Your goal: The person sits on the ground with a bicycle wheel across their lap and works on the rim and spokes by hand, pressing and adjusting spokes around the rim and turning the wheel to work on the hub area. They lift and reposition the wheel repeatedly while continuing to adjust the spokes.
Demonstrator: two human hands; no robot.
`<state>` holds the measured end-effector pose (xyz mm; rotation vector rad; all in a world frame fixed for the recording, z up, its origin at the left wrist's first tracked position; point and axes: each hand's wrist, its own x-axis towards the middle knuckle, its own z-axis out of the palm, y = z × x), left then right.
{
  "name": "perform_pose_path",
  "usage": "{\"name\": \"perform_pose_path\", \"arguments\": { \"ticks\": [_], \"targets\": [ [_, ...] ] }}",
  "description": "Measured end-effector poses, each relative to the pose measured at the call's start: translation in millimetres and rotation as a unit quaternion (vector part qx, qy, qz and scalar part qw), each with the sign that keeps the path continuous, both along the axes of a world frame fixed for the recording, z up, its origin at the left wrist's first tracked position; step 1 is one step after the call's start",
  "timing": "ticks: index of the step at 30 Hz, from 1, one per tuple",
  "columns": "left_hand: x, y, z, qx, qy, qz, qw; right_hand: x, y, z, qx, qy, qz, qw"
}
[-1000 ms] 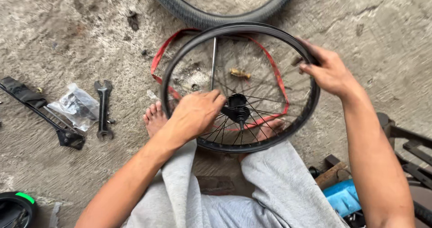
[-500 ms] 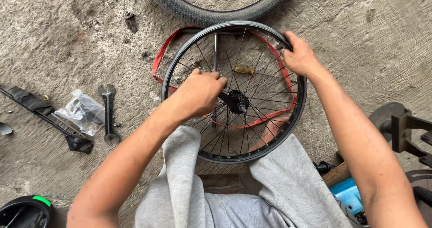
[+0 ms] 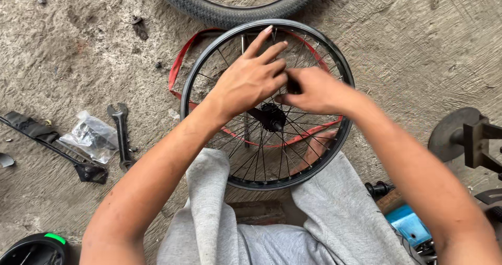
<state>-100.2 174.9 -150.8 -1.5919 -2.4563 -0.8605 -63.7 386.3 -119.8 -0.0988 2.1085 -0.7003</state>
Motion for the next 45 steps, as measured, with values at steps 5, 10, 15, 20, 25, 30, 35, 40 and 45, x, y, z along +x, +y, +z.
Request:
{"name": "perform_pose_path", "arguments": {
  "ticks": [5,10,15,20,25,30,35,40,45],
  "targets": [
    [39.2,-27.1,5.0,0.056,-0.111,0.187,0.975,15.6,0.0,-23.8,-0.064,0.085,-0.031,0.994],
    [90.1,-61.3,7.6,-0.112,-0.428,0.226,0.868,26.6,11.3,-29.1,-0.067,0.058,-0.094,0.992],
    [104.1,-67.9,-7.2,-0.211,-0.424,0.184,0.861,29.7,6.4,-24.4,-0.068,0.060,-0.087,0.992],
    [104.3,-66.2,-18.1,-0.188,-0.368,0.125,0.902,28.4,0.7,-21.3,-0.131,0.118,-0.084,0.981],
    [104.8,-67.5,-18.2,-0.216,-0.270,0.102,0.933,26.4,-9.4,-23.9,-0.158,-0.006,-0.172,0.972],
    [114.0,-64.7,-10.4,-0.161,-0.269,0.133,0.940,27.7,-7.7,-24.1,-0.160,-0.004,-0.174,0.972],
    [127.3,-66.8,-9.9,-0.163,-0.278,0.132,0.937,29.6,-6.3,-26.8,-0.169,-0.015,-0.192,0.967],
    [151.8,-86.4,-10.7,-0.185,-0.292,0.163,0.924,30.7,-6.4,-27.7,-0.162,-0.015,-0.188,0.969],
    [170.6,-122.2,-9.3,-0.254,-0.301,0.207,0.895,31.7,-4.0,-31.7,-0.168,-0.020,-0.196,0.966]
  ]
}}
